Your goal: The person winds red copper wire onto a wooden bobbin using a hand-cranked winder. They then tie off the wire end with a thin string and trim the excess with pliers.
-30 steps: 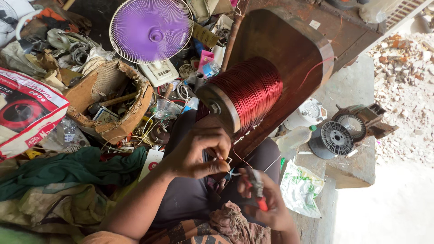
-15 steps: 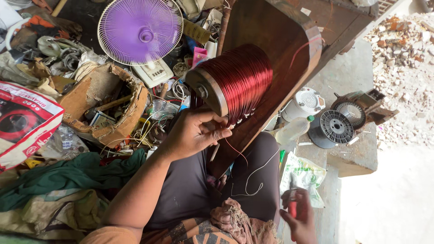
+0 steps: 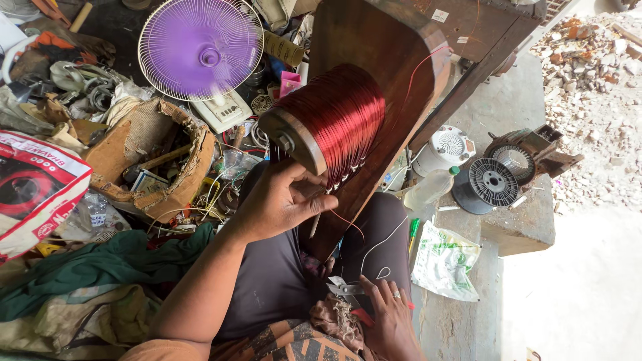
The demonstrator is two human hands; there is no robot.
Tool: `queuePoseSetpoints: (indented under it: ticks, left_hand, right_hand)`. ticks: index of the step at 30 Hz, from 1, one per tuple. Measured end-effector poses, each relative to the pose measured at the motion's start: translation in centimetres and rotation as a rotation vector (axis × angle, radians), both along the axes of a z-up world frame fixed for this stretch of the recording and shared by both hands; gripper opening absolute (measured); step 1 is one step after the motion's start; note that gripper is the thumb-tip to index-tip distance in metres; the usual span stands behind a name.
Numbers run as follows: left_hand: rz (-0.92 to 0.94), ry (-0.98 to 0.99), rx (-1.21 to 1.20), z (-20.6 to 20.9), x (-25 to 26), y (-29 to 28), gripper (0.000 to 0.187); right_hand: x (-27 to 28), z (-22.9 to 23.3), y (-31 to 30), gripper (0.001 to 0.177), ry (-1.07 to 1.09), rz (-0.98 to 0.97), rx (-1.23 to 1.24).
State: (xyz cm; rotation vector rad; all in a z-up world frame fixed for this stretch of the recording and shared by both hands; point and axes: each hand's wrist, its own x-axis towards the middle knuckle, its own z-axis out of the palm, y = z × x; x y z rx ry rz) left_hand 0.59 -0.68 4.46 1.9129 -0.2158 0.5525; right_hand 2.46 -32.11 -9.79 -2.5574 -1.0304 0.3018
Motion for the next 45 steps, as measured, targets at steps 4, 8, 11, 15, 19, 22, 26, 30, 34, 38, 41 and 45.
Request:
queuePoseSetpoints:
  ticks: [4,8,11,15,19,22,26,30,34,38,41,45]
  left_hand:
    - [-0.076,-0.150,0.306,0.1,-0.6,1.3,0.045]
    - [-0.218,0.089,0.277,0.0,0.0,3.5,0.063]
    - [-0.199,0.269,0.515,-0.6,1.2,4.8,0.054]
    - [-0.178,0.150,0.380,-1.7,2.6,4.0,0.086]
    - [-0.024,-0.057,0.337,-2.5,2.5,1.8,0.094]
    - [0.064,-0.179,0.291,-2.4,2.3,0.4,0.087]
    - [0.265,-0.568,0.619,-2.3,1.6,-1.2,0.083]
    - [0.287,-0.576,0.755,-1.8,1.4,-3.1,0.065]
    - [0.386,-0.408,0.788,-1.4,1.8,-4.4,0.031]
    - [0.388,-0.295,0.639,-1.0,2.6,-4.8,0.026]
    - [0.389,-0.212,0.570,-1.0,3.3,-4.8,0.035]
    - [0.430,-0.245,0.612,-1.4,4.2,-4.1,0.045]
  right_hand:
    - [0.1,0.2,-0.1,0.087,0.088,-0.016,-0.050]
    - [-0.3,0.1,-0.7,0.086,0.116,-0.064,0.225]
    - [-1.5,-0.1,-1.2,0.084,0.359,-0.092,0.430]
    - [-2.9,0.5,-0.1,0.084,0.992,-0.161,0.818]
    - [-3.2,2.1,2.2,0.087,1.349,-0.192,0.841]
    - [-2.2,3.7,4.2,0.096,1.533,-0.300,1.048]
    - [-2.7,5.0,5.2,0.086,1.598,-0.392,1.113]
    - [-3.6,4.7,5.9,0.080,1.581,-0.577,1.148]
    - [-3.7,3.6,5.7,0.072,1.618,-0.622,1.197]
    - [-2.9,3.4,4.8,0.081,1.643,-0.564,1.204]
    - [-2.6,3.5,4.9,0.075,1.630,-0.447,1.295]
    - [-3.2,3.7,5.9,0.077,1.606,-0.452,1.316]
